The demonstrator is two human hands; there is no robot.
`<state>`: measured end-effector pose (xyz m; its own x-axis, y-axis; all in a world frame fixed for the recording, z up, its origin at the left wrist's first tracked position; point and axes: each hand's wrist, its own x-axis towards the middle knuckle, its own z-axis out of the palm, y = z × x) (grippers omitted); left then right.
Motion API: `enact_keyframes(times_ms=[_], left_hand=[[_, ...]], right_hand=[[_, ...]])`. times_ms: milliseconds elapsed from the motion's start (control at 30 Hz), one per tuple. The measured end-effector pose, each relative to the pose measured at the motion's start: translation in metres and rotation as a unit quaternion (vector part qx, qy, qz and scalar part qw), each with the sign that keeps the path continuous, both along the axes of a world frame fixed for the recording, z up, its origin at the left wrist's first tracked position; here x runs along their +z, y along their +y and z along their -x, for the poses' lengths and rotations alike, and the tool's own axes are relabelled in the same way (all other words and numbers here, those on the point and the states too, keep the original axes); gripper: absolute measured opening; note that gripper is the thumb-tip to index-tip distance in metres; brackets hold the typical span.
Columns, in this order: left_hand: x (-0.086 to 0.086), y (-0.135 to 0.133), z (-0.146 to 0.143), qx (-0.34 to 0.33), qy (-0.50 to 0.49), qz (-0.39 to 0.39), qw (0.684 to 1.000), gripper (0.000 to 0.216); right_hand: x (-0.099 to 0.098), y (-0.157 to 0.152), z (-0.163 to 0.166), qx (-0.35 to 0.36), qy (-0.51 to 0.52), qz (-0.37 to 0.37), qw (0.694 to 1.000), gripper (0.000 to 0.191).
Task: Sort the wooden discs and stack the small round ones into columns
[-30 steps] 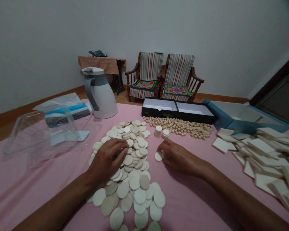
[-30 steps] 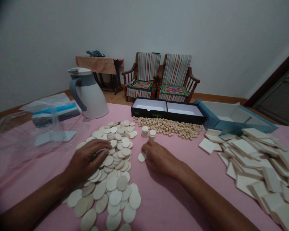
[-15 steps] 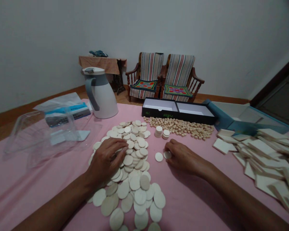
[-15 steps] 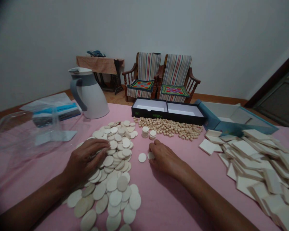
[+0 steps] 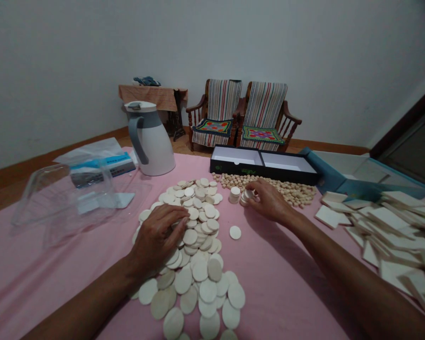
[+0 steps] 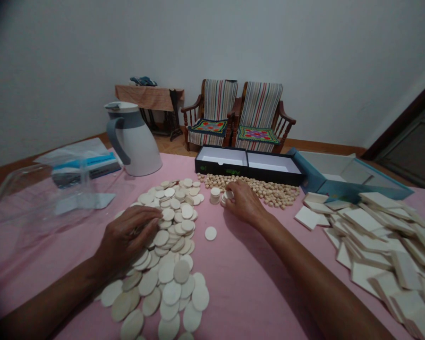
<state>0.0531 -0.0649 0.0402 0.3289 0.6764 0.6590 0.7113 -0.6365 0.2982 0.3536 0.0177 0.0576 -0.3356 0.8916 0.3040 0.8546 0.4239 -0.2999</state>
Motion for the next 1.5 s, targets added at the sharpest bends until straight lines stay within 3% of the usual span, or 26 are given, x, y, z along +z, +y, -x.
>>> enact_keyframes(times_ms=[200, 300, 367, 500, 700, 867, 1100, 1300, 1500], left_hand=[[0.001, 0.0, 0.0, -0.009, -0.003, 0.009, 1.0, 0.011], [0.001, 0.0, -0.001, -0.011, -0.009, 0.005, 1.0, 0.011], [0.001, 0.001, -0.001, -0.01, -0.008, 0.003, 1.0, 0.011], [0.002, 0.0, -0.002, -0.008, -0.007, 0.008, 1.0, 0.011], [0.002, 0.0, -0.001, -0.008, -0.009, 0.015, 1.0, 0.011], [0.003, 0.001, -0.002, -0.007, -0.009, 0.02, 1.0, 0.013], [0.003, 0.0, -0.002, -0.007, -0.013, 0.024, 1.0, 0.013], [0.005, -0.001, -0.002, -0.006, -0.011, 0.029, 1.0, 0.013], [0.005, -0.002, -0.003, -0.008, -0.014, 0.026, 1.0, 0.013]], right_hand=[[-0.003, 0.003, -0.003, 0.006, 0.014, 0.002, 1.0, 0.025], [0.0, -0.012, 0.0, 0.02, 0.037, -0.005, 0.999, 0.017], [0.002, -0.028, 0.007, 0.048, 0.043, 0.038, 0.997, 0.01], [-0.002, -0.058, 0.024, 0.092, 0.028, 0.14, 0.985, 0.016], [-0.017, -0.073, 0.036, 0.103, 0.027, 0.133, 0.985, 0.02], [-0.011, -0.063, 0.028, 0.096, 0.033, 0.121, 0.987, 0.018], [0.002, -0.017, 0.005, -0.006, 0.047, -0.018, 0.999, 0.011], [-0.008, 0.003, 0.002, -0.024, 0.034, -0.02, 0.999, 0.012], [-0.013, 0.005, -0.005, -0.028, 0.05, -0.023, 0.998, 0.026]])
